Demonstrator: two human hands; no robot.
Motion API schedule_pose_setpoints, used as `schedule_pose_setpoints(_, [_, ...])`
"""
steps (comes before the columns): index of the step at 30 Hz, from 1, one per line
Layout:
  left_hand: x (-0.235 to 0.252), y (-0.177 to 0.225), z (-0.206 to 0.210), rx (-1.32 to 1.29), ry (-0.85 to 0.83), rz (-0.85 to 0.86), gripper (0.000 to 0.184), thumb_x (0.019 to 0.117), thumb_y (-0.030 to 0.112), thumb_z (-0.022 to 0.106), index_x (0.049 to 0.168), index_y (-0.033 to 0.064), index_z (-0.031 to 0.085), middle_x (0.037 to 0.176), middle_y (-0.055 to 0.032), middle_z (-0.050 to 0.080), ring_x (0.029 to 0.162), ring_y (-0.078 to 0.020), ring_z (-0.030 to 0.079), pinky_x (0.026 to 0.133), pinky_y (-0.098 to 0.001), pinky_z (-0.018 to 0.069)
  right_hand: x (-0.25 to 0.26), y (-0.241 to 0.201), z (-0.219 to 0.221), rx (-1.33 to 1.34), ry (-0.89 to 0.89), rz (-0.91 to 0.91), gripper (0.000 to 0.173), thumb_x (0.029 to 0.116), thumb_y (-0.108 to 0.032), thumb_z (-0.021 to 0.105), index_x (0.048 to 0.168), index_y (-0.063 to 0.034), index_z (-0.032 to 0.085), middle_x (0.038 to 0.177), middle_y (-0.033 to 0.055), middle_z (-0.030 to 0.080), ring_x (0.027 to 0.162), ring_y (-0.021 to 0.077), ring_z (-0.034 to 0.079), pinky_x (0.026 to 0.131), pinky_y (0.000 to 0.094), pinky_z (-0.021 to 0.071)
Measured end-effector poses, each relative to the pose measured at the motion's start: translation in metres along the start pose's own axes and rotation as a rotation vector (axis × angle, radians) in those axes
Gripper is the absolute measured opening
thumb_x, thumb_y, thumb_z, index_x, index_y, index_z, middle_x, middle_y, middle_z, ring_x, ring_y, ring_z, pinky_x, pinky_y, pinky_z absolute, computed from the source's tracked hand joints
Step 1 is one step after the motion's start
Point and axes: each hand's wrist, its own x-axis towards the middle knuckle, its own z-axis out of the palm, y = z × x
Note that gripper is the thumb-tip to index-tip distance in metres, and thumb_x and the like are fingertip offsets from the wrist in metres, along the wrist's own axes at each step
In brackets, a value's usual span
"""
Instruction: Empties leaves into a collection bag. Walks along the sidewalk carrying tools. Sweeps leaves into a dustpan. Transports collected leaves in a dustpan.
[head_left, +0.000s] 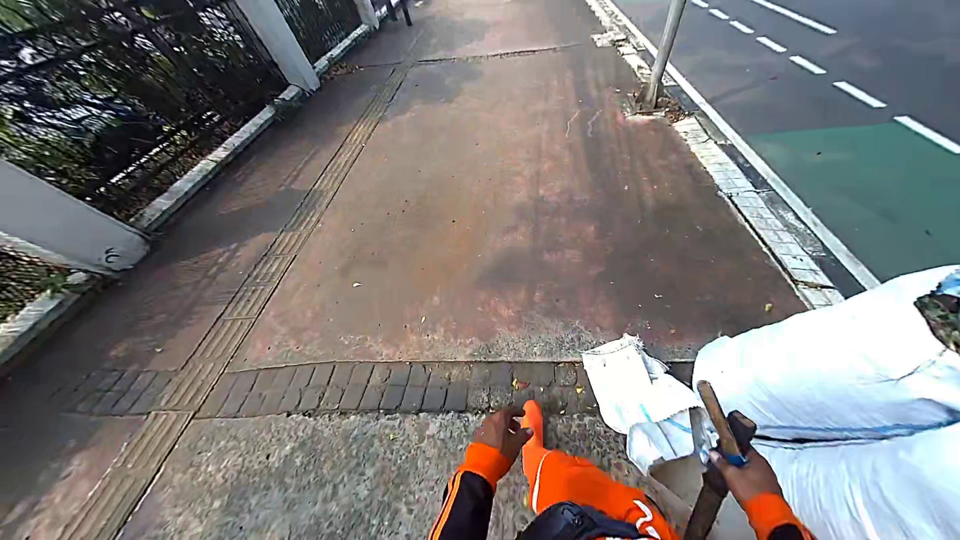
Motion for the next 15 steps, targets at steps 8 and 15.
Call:
schedule_pose_setpoints(8, [0.092, 0.034, -0.185, -0.008, -0.029, 0.077, 0.052, 0.0999, 0.028, 0.069, 0.147, 0.0089, 0.056, 0.131, -0.0186, 0.068, 0.109, -0.0329, 0.071, 0.101, -0.0535, 0.0548, 0.036, -0.35, 0.108, -0.104, -0.207, -0.456, 0.058, 0.0891, -0.012, 0.077, 0.14, 0.0033, 0.055, 0.123, 0.0257, 0.068, 0.119, 0.0403, 0.065, 0.107, 0.0581, 0.0476])
schedule_pose_setpoints(15, [0.193, 0.055, -0.341, -0.243, 0.359, 0.374, 0.086, 0.0812, 0.028, 0.088, 0.154, 0.0093, 0.046, 0.145, -0.0169, 0.059, 0.132, -0.0275, 0.06, 0.113, -0.048, 0.0477, 0.021, -0.62, 0.2, -0.072, -0.418, -1.043, 0.049, 0.0826, -0.02, 0.075, 0.127, -0.0019, 0.065, 0.107, 0.013, 0.075, 0.102, 0.0271, 0.073, 0.095, 0.0523, 0.0573])
